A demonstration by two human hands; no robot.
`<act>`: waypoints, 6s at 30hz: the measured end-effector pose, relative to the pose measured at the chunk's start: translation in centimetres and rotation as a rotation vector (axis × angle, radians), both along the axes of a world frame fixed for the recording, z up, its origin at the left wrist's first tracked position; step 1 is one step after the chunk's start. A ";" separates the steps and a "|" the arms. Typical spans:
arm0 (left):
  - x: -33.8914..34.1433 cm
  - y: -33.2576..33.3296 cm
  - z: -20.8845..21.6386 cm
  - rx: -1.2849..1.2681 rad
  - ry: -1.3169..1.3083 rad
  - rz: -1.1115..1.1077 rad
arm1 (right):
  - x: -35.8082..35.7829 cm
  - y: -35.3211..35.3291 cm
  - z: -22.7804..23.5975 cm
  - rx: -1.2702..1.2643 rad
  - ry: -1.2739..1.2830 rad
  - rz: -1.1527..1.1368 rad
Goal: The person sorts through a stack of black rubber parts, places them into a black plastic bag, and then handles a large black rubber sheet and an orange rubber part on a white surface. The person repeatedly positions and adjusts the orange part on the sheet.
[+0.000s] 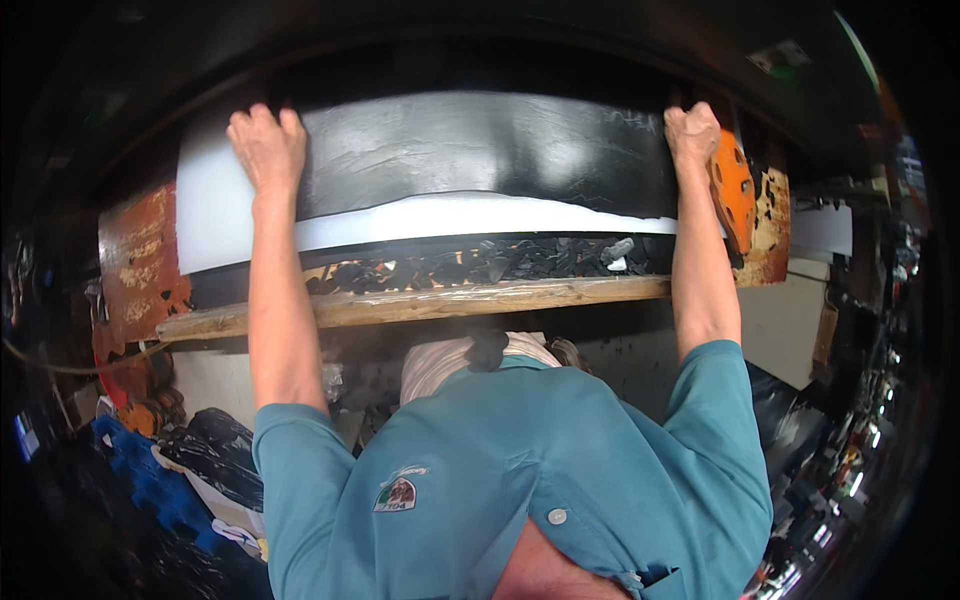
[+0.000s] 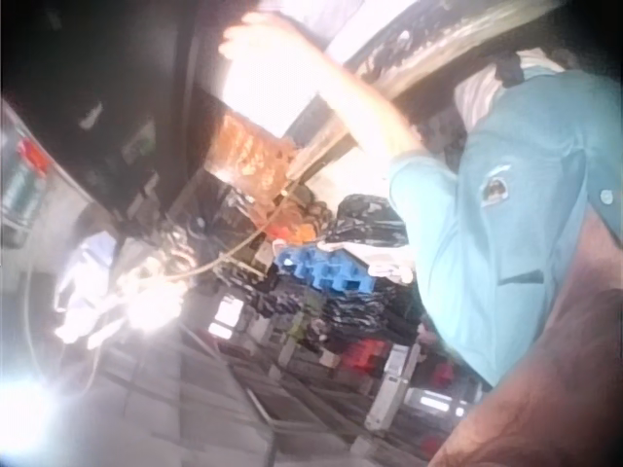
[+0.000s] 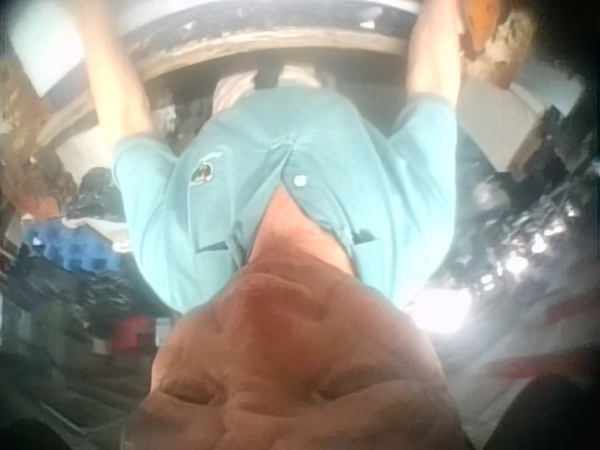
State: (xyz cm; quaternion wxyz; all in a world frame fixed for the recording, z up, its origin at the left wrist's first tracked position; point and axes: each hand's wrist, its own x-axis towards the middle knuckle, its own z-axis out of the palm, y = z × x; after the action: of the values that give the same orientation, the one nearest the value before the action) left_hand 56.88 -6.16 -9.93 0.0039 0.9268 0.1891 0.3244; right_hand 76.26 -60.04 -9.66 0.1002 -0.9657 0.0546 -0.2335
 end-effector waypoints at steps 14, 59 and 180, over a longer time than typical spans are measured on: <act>-0.6 -1.5 0.9 0.057 0.407 -0.259 | -0.3 0.3 -0.5 -0.151 -0.223 0.219; 2.9 -22.8 4.4 -0.184 0.566 -0.979 | -8.8 -18.4 4.3 -0.097 0.406 0.602; -19.4 -9.1 0.1 -0.417 -0.091 -0.410 | -24.7 5.8 0.9 0.845 -0.109 0.262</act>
State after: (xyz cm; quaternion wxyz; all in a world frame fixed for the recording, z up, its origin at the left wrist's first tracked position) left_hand 37.49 -15.23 -9.82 0.2680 0.9094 0.0601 0.3124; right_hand 51.57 -54.21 -8.74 0.5174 -0.8251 0.0172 -0.2264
